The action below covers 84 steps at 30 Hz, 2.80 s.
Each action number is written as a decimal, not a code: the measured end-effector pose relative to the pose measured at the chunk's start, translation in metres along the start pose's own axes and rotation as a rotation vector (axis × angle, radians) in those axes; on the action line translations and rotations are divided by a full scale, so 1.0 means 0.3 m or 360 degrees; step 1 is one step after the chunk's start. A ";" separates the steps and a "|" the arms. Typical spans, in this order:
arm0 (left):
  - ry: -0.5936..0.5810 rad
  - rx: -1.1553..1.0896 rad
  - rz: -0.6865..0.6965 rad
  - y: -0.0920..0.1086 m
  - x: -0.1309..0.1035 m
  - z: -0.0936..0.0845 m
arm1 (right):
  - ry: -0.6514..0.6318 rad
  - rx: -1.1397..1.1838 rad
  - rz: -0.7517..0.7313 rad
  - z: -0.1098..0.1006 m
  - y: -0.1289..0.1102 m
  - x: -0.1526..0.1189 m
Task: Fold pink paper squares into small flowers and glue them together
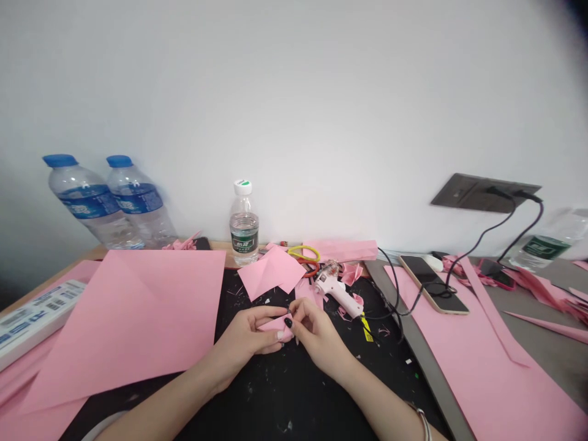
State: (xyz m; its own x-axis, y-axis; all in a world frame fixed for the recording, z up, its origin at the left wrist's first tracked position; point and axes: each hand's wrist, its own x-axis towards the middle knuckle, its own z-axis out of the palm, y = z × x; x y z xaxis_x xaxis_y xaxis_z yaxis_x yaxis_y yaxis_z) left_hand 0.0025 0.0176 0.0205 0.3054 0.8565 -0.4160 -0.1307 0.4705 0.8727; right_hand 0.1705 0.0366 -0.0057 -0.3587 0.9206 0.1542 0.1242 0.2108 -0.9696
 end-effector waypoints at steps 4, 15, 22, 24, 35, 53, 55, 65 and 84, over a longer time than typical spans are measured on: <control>0.0009 -0.0027 0.0011 -0.005 0.003 0.000 | 0.0007 0.0207 0.0131 0.007 0.001 0.001; -0.0026 0.0004 0.0026 -0.010 0.002 -0.001 | 0.0082 0.0279 0.0124 0.005 -0.001 0.007; 0.0006 0.0100 0.0074 -0.002 -0.001 0.005 | 0.0035 0.0292 0.0130 0.007 -0.005 -0.001; 0.0010 0.0089 0.0062 -0.003 0.001 0.002 | 0.0013 0.0328 0.0163 0.007 -0.006 -0.002; -0.0013 0.0061 0.0092 -0.006 0.002 -0.002 | 0.0024 0.0474 0.0318 0.011 -0.003 0.002; 0.0004 0.0123 0.0066 0.001 -0.004 -0.001 | 0.0058 0.0498 0.0413 0.015 -0.001 0.000; 0.0001 0.0131 0.0064 -0.001 -0.002 -0.002 | 0.0059 0.0508 0.0415 0.016 0.000 -0.001; 0.0055 0.0110 0.0046 -0.022 0.015 -0.003 | 0.0081 0.0603 0.0377 0.021 -0.009 -0.005; 0.0055 0.0119 0.0074 -0.016 0.011 0.000 | 0.0150 0.0691 0.0387 0.024 -0.017 -0.008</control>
State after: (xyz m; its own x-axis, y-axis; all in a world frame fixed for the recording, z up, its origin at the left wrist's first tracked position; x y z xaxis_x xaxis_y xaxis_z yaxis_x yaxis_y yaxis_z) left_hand 0.0040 0.0183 0.0151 0.2676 0.8846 -0.3819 -0.0728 0.4138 0.9075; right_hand 0.1640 0.0310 -0.0025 -0.2796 0.9560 -0.0887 -0.2094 -0.1509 -0.9661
